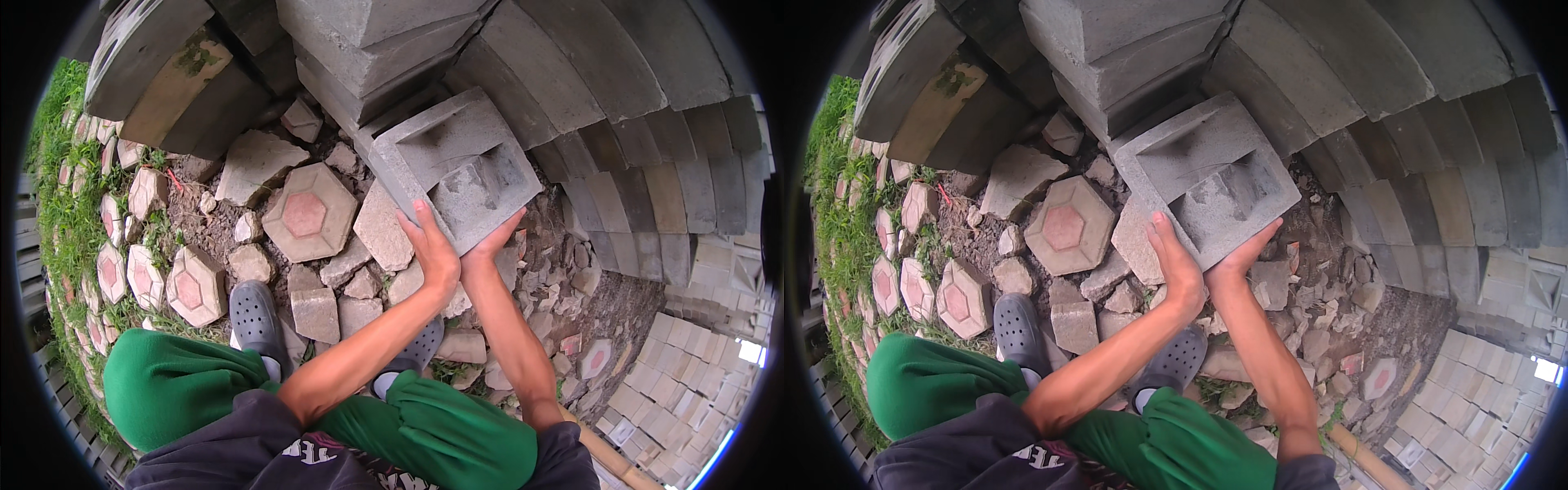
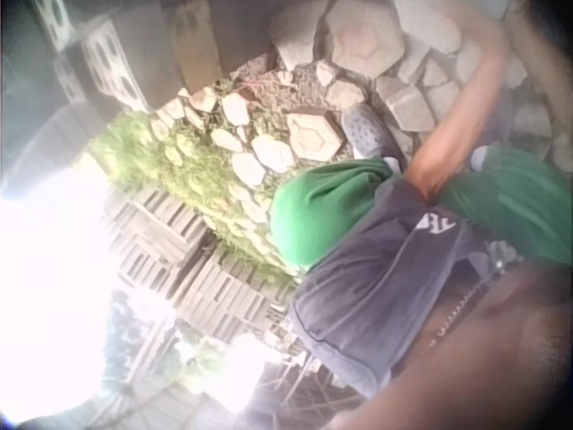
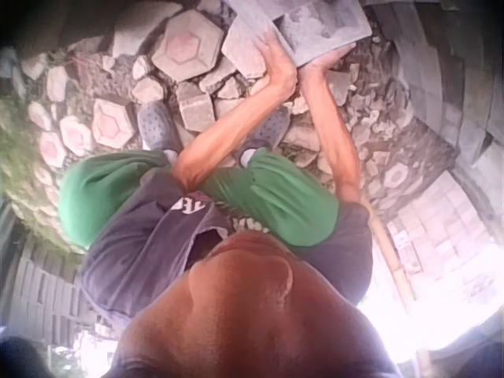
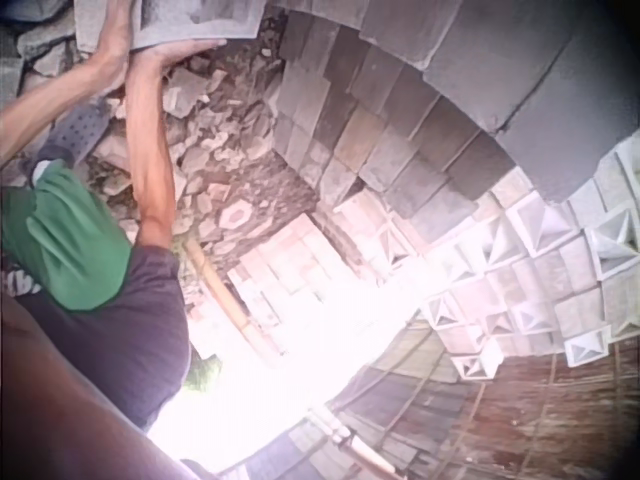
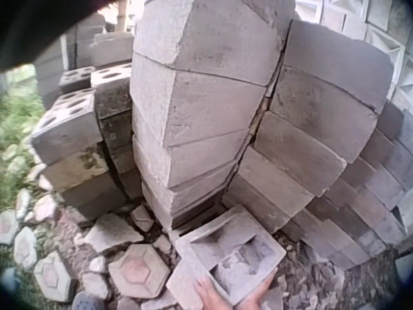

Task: The person repeatedly picks up hollow concrete blocks from a pile and carries them to a stack, placing each block on top of others. The person walks back and forth across a paved area to repeat the process.

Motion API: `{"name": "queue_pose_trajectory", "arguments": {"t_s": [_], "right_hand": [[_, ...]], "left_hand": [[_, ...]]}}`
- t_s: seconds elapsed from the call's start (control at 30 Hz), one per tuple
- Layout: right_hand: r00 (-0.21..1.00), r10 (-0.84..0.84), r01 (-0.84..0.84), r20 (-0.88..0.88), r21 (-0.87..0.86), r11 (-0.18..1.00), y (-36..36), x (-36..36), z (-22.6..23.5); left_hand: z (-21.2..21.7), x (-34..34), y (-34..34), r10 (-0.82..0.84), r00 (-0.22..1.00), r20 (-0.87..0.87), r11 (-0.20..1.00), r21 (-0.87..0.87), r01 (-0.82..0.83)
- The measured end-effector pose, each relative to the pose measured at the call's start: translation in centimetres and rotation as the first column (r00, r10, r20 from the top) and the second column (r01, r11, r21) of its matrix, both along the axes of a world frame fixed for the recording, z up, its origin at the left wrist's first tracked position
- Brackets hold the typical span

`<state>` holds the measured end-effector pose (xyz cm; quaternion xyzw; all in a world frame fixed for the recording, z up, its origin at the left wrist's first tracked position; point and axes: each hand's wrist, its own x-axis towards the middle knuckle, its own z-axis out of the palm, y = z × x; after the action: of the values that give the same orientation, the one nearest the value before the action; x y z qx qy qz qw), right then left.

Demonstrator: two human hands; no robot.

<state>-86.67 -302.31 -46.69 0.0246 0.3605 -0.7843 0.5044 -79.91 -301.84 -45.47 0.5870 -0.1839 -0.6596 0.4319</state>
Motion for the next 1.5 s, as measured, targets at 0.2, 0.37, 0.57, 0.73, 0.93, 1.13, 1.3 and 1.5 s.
{"name": "queue_pose_trajectory", "arguments": {"t_s": [0.2,0.37,0.57,0.73,0.93,1.13,1.3,1.5], "right_hand": [[0.989,-0.093,0.109,-0.117,0.135,0.985,-3.6,-0.4,-0.4],[0.997,-0.038,0.042,-0.067,0.064,0.997,-3.4,-0.4,0.3],[0.963,-0.072,0.14,-0.258,0.256,0.956,-2.8,0.0,0.5],[0.941,-0.026,0.125,-0.339,0.275,0.953,-2.1,0.1,1.3],[0.883,0.081,0.059,-0.462,0.282,0.957,-1.9,0.6,2.0],[0.819,0.108,0.094,-0.564,0.318,0.943,-1.0,2.1,1.1],[0.83,0.088,0.101,-0.551,0.304,0.947,-1.1,2.3,1.2],[0.827,0.083,0.098,-0.556,0.288,0.953,-0.8,1.8,0.7]], "left_hand": [[-0.8,-0.5,-3.2,-0.034,0.996,0.084,0.999,0.02,0.033],[-0.8,-0.2,-3.6,-0.082,0.995,0.059,0.997,0.006,0.082],[-0.7,3.1,-7.5,-0.023,0.935,0.353,0.964,-0.24,0.114],[0.9,3.9,-11.6,0.017,0.896,0.443,0.939,-0.314,0.138],[0.9,2.2,-12.3,0.014,0.871,0.491,0.915,-0.357,0.186],[-0.3,2.0,-12.3,-0.003,0.887,0.462,0.918,-0.35,0.185],[-1.6,1.7,-12.5,0.006,0.857,0.515,0.934,-0.309,0.179],[-0.4,2.0,-12.0,-0.115,0.902,0.416,0.941,-0.246,0.233]]}}
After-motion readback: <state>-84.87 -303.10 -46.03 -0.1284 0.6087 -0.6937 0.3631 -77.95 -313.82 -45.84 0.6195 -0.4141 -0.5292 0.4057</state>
